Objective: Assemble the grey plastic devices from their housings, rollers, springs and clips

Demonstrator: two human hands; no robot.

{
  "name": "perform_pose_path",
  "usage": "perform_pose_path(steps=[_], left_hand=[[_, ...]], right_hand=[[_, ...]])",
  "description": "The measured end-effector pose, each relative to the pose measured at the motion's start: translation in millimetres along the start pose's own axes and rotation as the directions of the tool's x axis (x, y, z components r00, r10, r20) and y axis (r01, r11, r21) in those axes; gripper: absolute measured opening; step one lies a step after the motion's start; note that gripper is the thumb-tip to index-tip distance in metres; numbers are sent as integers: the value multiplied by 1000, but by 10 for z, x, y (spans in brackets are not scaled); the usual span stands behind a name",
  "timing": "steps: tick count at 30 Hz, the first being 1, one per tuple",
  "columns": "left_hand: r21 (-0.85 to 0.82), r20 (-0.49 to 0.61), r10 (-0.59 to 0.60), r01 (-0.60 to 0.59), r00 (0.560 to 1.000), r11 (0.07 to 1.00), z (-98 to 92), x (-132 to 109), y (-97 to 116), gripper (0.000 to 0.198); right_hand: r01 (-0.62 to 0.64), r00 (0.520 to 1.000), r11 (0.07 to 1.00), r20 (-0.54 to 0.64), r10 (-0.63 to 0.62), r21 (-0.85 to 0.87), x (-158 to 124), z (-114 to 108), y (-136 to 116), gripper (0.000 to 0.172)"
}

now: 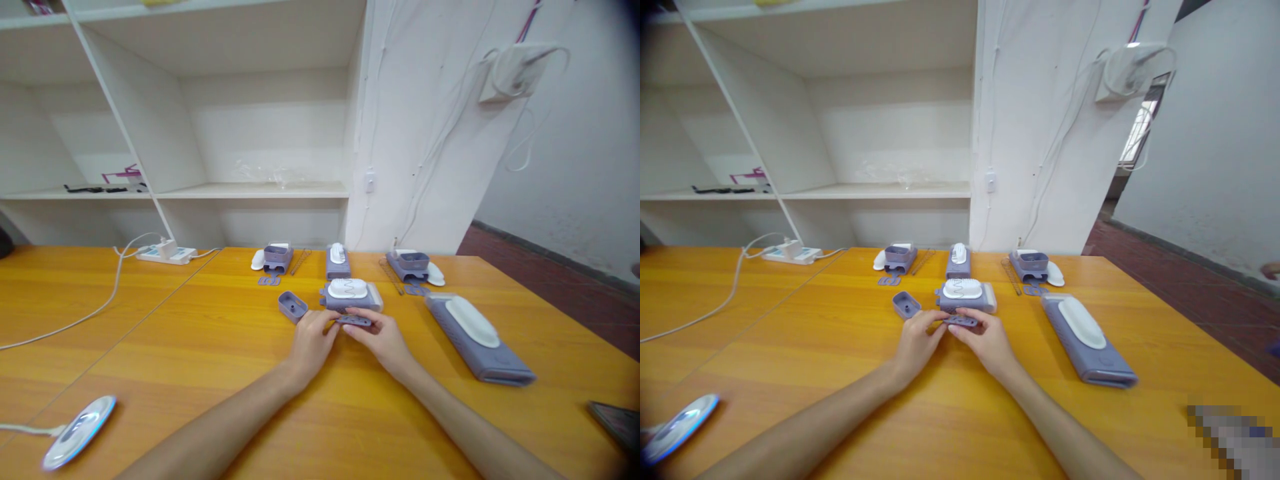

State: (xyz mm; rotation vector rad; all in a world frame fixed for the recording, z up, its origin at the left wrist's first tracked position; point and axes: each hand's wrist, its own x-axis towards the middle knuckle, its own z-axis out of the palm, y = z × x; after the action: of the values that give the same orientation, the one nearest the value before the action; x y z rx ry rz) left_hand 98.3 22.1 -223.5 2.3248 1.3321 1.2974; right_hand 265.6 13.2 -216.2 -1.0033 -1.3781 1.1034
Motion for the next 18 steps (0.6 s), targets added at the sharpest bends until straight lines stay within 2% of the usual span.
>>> perform_pose_path(steps=[3, 6, 13, 16, 18], left_hand=[[-7, 2, 71, -71, 997, 997, -15, 3, -18, 17], [-24, -6, 82, -82, 997, 996, -17, 7, -40, 19], [-38, -9, 52, -52, 999, 998, -12, 17, -42, 20], [-57, -1, 41, -41, 999, 998, -20, 20, -28, 17], [-79, -8, 45, -46, 999, 996, -28, 17, -20, 14]], right_hand=[[19, 1000, 999, -12, -20, -43, -5, -8, -20, 42], [27, 998, 996, -52, -32, -86, 4, -14, -11, 42], [-18, 999, 999, -25, 19, 40, -2, 20, -23, 54], [27, 999, 998, -49, -25, 54, -24, 0, -48, 56], [100, 988, 993, -122, -91, 69, -30, -34, -53, 59]])
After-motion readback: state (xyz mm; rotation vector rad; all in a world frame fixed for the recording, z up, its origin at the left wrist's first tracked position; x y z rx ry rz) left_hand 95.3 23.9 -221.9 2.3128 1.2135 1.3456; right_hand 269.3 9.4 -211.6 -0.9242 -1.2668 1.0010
